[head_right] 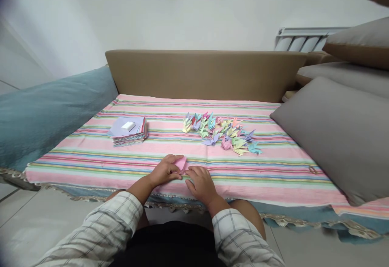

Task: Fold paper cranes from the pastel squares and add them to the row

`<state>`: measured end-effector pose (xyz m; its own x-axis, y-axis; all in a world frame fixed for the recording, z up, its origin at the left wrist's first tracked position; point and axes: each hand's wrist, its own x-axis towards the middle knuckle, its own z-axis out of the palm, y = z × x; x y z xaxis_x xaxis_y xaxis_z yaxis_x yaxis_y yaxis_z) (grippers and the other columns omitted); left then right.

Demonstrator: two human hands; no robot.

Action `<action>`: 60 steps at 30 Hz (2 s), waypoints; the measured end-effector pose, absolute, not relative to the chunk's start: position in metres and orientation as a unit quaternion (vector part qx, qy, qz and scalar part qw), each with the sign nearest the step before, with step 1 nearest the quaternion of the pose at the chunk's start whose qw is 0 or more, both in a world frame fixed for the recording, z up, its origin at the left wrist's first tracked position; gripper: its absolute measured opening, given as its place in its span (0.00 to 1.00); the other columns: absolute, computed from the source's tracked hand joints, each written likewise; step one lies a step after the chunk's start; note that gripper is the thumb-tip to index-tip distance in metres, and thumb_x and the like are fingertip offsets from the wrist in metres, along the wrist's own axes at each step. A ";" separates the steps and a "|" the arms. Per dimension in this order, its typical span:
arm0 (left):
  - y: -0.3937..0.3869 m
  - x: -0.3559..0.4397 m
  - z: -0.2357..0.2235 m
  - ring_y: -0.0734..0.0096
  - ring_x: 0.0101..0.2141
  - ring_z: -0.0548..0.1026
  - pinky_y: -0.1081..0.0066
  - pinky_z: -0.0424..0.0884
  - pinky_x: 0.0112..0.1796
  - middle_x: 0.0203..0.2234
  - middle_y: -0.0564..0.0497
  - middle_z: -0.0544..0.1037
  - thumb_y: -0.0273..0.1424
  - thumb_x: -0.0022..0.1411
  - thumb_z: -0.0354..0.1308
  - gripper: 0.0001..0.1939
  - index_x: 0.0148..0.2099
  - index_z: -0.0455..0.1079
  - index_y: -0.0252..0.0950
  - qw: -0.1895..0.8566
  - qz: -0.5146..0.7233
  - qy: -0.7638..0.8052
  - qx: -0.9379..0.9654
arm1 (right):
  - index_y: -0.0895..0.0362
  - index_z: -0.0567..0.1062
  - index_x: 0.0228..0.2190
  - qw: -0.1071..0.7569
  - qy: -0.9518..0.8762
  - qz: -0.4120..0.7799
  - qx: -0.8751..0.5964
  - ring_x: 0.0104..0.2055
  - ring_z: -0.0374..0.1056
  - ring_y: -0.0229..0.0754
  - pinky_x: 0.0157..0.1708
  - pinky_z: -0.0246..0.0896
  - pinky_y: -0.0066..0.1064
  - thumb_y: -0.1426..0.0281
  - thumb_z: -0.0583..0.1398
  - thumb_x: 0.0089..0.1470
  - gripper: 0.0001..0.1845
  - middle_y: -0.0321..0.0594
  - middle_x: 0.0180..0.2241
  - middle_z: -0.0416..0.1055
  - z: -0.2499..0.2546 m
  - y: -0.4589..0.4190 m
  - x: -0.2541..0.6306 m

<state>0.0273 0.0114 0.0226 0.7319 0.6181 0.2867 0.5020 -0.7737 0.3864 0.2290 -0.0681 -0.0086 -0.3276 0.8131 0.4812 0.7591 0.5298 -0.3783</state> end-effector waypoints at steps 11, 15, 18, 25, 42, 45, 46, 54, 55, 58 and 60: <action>0.014 0.027 0.029 0.59 0.52 0.67 0.62 0.63 0.52 0.52 0.44 0.70 0.37 0.47 0.68 0.17 0.41 0.76 0.39 0.252 0.222 0.322 0.885 | 0.54 0.72 0.45 0.284 -0.825 0.015 -0.488 0.47 0.58 0.48 0.47 0.53 0.40 0.63 0.54 0.57 0.16 0.45 0.46 0.66 -0.008 -0.069 0.229; 0.012 0.029 0.033 0.58 0.53 0.67 0.60 0.61 0.53 0.52 0.43 0.71 0.38 0.50 0.65 0.20 0.46 0.74 0.38 0.223 0.219 0.325 0.892 | 0.54 0.72 0.46 0.290 -0.825 0.019 -0.485 0.46 0.59 0.48 0.47 0.54 0.41 0.63 0.54 0.56 0.16 0.45 0.46 0.66 -0.007 -0.069 0.228; 0.009 0.031 0.035 0.58 0.52 0.68 0.59 0.60 0.52 0.52 0.44 0.71 0.38 0.54 0.61 0.17 0.46 0.73 0.39 0.200 0.209 0.314 0.904 | 0.55 0.71 0.46 0.304 -0.821 0.032 -0.483 0.46 0.59 0.48 0.47 0.54 0.41 0.64 0.55 0.56 0.16 0.45 0.47 0.67 -0.006 -0.069 0.228; 0.005 0.037 0.034 0.58 0.50 0.65 0.58 0.60 0.51 0.50 0.48 0.72 0.36 0.58 0.55 0.13 0.45 0.75 0.44 0.142 0.194 0.321 0.916 | 0.58 0.68 0.40 0.398 -0.769 0.065 -0.495 0.42 0.64 0.45 0.46 0.58 0.40 0.65 0.53 0.57 0.12 0.45 0.38 0.70 -0.016 -0.067 0.229; -0.003 0.052 0.051 0.61 0.47 0.67 0.53 0.51 0.54 0.48 0.49 0.74 0.41 0.63 0.50 0.14 0.38 0.75 0.43 0.046 0.122 0.269 0.954 | 0.53 0.68 0.29 0.389 -0.563 0.265 -0.680 0.29 0.65 0.39 0.28 0.54 0.27 0.59 0.55 0.50 0.11 0.33 0.28 0.70 0.021 -0.045 0.222; -0.003 0.052 0.052 0.61 0.46 0.68 0.59 0.57 0.51 0.48 0.47 0.73 0.41 0.63 0.51 0.14 0.43 0.73 0.41 0.086 0.135 0.284 0.945 | 0.54 0.65 0.23 0.360 -0.575 0.259 -0.688 0.26 0.63 0.38 0.26 0.50 0.26 0.61 0.55 0.48 0.09 0.31 0.23 0.67 0.026 -0.038 0.222; -0.002 0.052 0.053 0.62 0.46 0.70 0.61 0.60 0.49 0.47 0.46 0.74 0.39 0.63 0.50 0.14 0.45 0.71 0.40 0.110 0.147 0.312 0.932 | 0.54 0.64 0.22 0.354 -0.578 0.258 -0.688 0.26 0.62 0.37 0.25 0.49 0.26 0.62 0.55 0.48 0.09 0.31 0.22 0.67 0.027 -0.036 0.223; 0.015 0.050 0.056 0.70 0.32 0.75 0.74 0.67 0.32 0.29 0.53 0.79 0.26 0.53 0.53 0.12 0.39 0.75 0.37 0.250 0.168 0.512 0.804 | 0.54 0.64 0.22 0.345 -0.579 0.261 -0.691 0.25 0.62 0.37 0.24 0.47 0.26 0.63 0.55 0.46 0.08 0.30 0.22 0.66 0.026 -0.033 0.225; 0.017 0.049 0.056 0.70 0.31 0.75 0.75 0.67 0.32 0.28 0.53 0.78 0.26 0.53 0.54 0.11 0.38 0.75 0.37 0.254 0.165 0.515 0.802 | 0.54 0.64 0.22 0.346 -0.578 0.262 -0.691 0.25 0.62 0.37 0.24 0.47 0.26 0.64 0.55 0.46 0.07 0.30 0.22 0.66 0.025 -0.033 0.225; 0.020 0.045 0.055 0.71 0.30 0.75 0.75 0.67 0.31 0.26 0.54 0.78 0.25 0.52 0.56 0.10 0.36 0.76 0.38 0.259 0.161 0.525 0.794 | 0.54 0.64 0.23 0.350 -0.580 0.261 -0.688 0.24 0.62 0.37 0.24 0.47 0.25 0.65 0.55 0.46 0.06 0.30 0.21 0.66 0.025 -0.032 0.225; 0.022 0.043 0.054 0.71 0.30 0.75 0.75 0.67 0.32 0.26 0.54 0.78 0.26 0.52 0.57 0.09 0.36 0.76 0.38 0.260 0.156 0.525 0.796 | 0.54 0.65 0.23 0.347 -0.581 0.260 -0.689 0.24 0.61 0.37 0.24 0.47 0.25 0.66 0.55 0.45 0.05 0.30 0.22 0.67 0.025 -0.032 0.225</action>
